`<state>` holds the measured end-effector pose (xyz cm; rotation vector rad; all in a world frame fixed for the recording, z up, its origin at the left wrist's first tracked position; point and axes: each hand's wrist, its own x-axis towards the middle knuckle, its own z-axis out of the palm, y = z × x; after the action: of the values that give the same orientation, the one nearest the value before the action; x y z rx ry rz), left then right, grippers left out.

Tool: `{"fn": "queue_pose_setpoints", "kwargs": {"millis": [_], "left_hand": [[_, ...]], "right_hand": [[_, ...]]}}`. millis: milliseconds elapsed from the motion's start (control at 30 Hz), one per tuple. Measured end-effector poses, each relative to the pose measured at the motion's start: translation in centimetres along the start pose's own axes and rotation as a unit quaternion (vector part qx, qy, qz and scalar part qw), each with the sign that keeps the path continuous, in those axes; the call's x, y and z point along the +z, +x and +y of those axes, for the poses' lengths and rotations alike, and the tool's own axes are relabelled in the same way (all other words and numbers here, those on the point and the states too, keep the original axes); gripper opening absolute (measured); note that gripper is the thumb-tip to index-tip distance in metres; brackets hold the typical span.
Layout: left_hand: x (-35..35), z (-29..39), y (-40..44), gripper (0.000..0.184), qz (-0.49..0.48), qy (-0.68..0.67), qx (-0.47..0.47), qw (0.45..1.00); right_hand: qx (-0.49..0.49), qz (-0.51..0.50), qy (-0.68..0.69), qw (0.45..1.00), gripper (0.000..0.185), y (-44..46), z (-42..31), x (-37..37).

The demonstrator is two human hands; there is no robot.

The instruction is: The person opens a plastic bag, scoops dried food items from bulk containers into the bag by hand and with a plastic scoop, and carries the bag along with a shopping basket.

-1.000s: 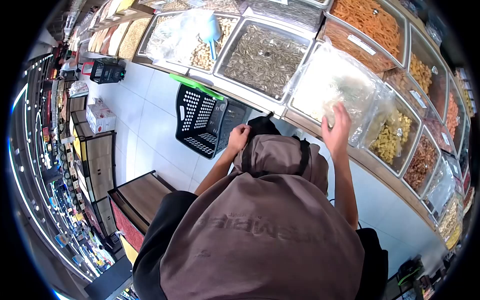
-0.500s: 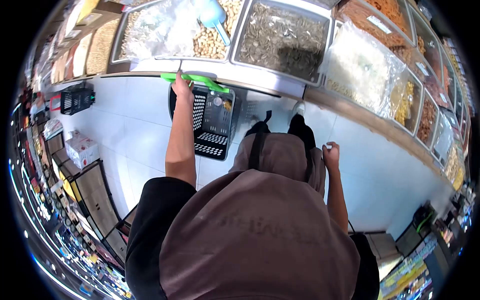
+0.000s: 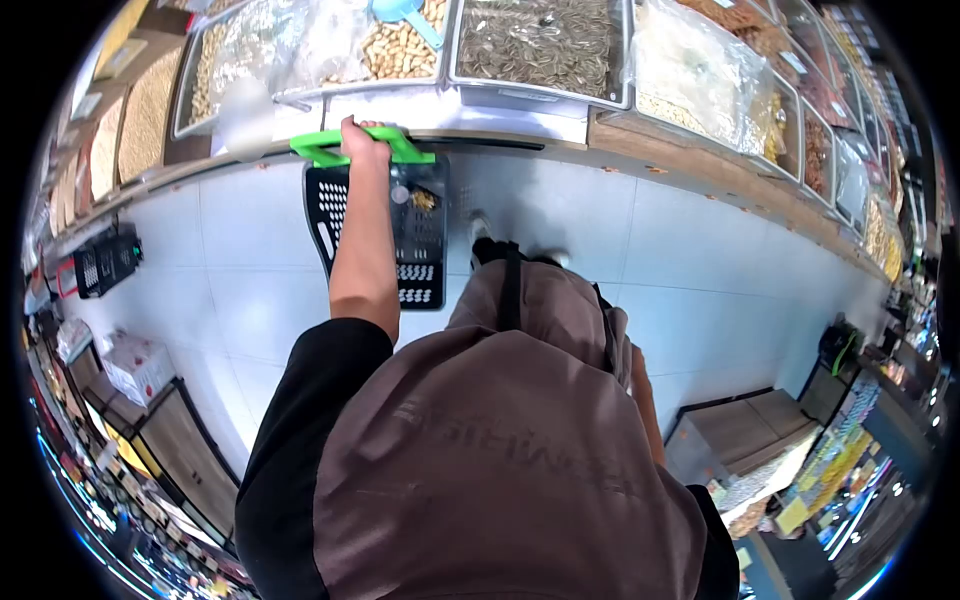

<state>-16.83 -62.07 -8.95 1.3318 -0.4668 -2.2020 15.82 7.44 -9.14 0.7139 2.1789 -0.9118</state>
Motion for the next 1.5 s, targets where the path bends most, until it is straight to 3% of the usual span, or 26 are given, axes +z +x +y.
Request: {"fn": "queue_pose_setpoints", "kwargs": {"millis": [167,267,333,600,900,1100,1400,1467,1500], "left_hand": [[-2.1,-1.8,-2.3,0.023,-0.041,0.036,-0.054,0.997],[-3.5,-4.0,-5.2,0.020,-0.056,0.090,-0.049,0.993],[-4.7,-5.2,-7.6,0.023,-0.062,0.111,-0.064,0.990],[-10.4,-11.3,-16.6,0.030,-0.114,0.214,-0.113,0.964],[-17.7,-18.2,-27.6,0.026,-0.149,0.381,-0.091,0.908],[-23.7,-19.8,-33.2,0.025,-0.193,0.509,-0.095,0.833],[-34.7,-16.0,-38.0,0.027,-0.375,0.693,-0.102,0.607],[-38.1,-14.4,-36.3,0.025,-0.412,0.768,-0.024,0.490],[-39.1,-13.3,-36.7,0.025,-0.411,0.767,-0.026,0.492]], "right_hand": [[-0.076,0.064,-0.122,0.988,0.031,-0.6,-5.0,1.5],[-0.121,0.054,-0.025,0.991,0.029,-2.1,-7.6,1.8],[-0.101,0.088,-0.005,0.991,0.030,-3.3,-8.0,2.4],[-0.135,0.078,0.071,0.985,0.026,-8.7,0.8,5.4],[-0.049,0.137,0.152,0.978,0.023,-15.6,14.9,8.2],[-0.032,0.115,0.142,0.983,0.025,-18.9,21.0,12.3],[-0.102,0.090,0.118,0.984,0.022,-17.4,18.9,14.4],[-0.121,0.090,0.114,0.982,0.023,-17.0,16.6,13.2],[-0.145,0.091,0.110,0.979,0.025,-16.9,15.1,12.5]]}}
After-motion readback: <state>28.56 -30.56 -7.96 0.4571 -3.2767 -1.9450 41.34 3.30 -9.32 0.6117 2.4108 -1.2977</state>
